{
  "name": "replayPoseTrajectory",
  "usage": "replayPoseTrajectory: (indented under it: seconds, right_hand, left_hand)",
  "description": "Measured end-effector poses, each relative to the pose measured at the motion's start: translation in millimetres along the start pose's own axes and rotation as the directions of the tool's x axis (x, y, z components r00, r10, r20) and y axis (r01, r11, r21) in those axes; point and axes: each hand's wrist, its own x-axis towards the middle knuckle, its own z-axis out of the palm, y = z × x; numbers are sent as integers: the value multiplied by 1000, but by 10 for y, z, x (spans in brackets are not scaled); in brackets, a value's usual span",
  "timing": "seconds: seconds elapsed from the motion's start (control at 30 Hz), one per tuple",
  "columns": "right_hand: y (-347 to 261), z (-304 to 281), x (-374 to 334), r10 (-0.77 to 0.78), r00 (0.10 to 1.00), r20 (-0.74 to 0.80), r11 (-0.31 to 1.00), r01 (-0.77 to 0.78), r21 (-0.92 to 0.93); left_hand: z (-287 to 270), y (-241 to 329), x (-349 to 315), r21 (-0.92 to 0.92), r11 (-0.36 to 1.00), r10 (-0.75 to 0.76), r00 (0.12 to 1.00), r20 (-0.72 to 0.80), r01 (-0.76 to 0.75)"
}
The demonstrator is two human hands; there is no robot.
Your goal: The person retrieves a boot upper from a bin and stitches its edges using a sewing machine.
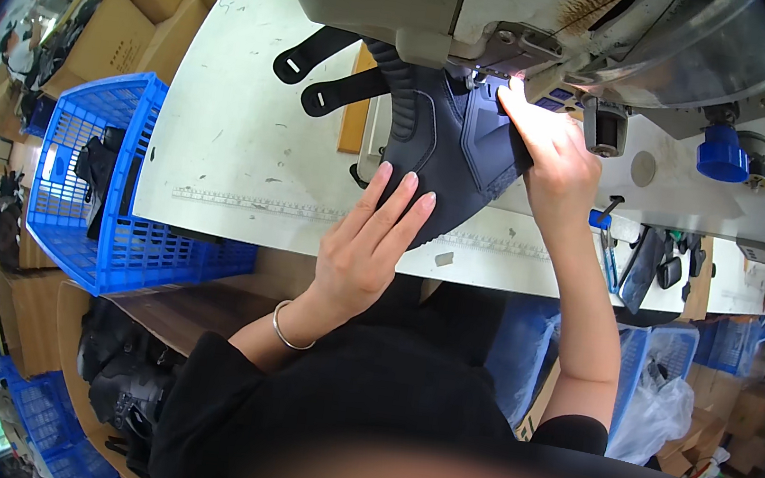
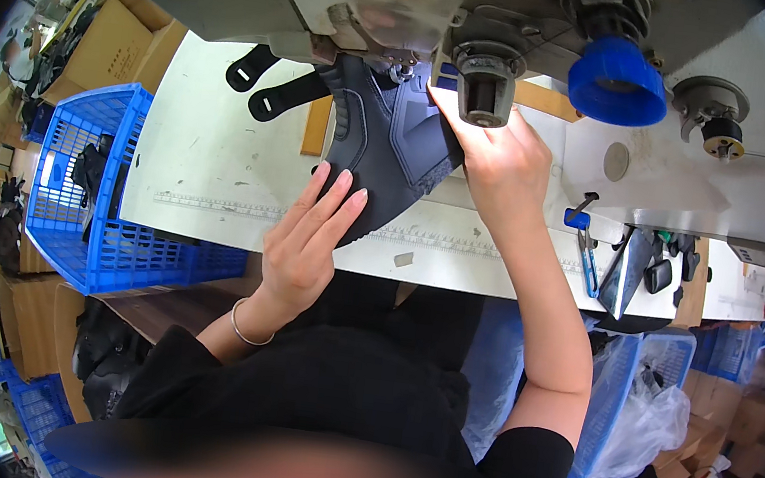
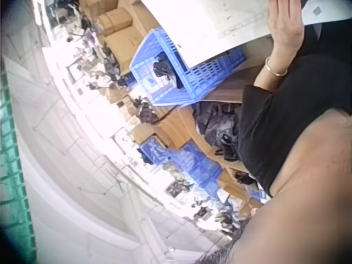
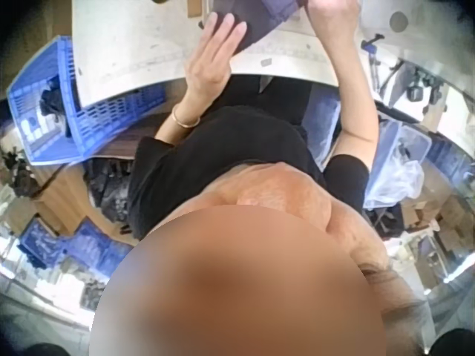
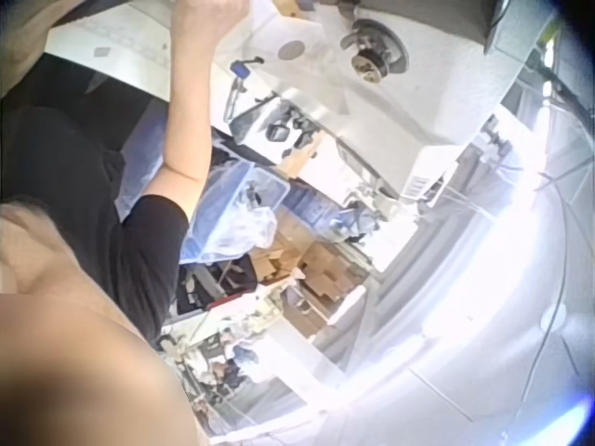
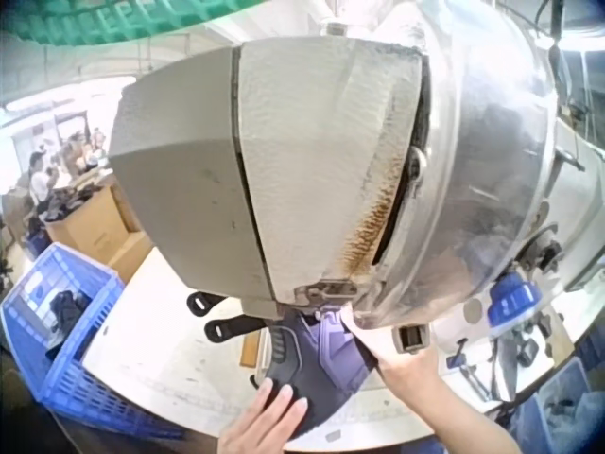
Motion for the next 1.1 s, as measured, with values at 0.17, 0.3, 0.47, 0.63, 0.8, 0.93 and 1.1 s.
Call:
replayPoseTrajectory:
  seconds: [0.17, 0.3, 0.47, 0.63, 0.8, 0.93, 1.1]
  right_hand:
    - [21, 20, 4, 13, 1000, 18, 1000, -13, -12]
    - [46, 51, 24, -7, 1000, -27, 1000, 6, -16]
    - [85, 55, 46, -20, 999, -26, 997, 18, -69]
    - [129, 70, 41, -40, 999, 3, 997, 40, -70]
    - [182, 140, 24, -5, 1000, 17, 1000, 6, -21]
    - [236, 180, 14, 92, 995, 29, 989, -94, 113]
    - [339, 223, 16, 102, 994, 29, 980, -105, 169]
  left_hand:
    - [-22, 43, 31, -45, 998, -42, 999, 27, 43]
    - [-35, 35, 71, -45, 998, -52, 998, 28, 53]
    - [-49, -8, 125, -50, 997, -51, 998, 24, 53]
    - [-75, -57, 169, -74, 994, -78, 995, 59, 82]
    - [-72, -131, 203, -93, 994, -54, 998, 46, 58]
    - [-40, -177, 236, -16, 1000, 7, 1000, 3, -7]
    - [-40, -148, 265, -43, 999, -26, 1000, 14, 26]
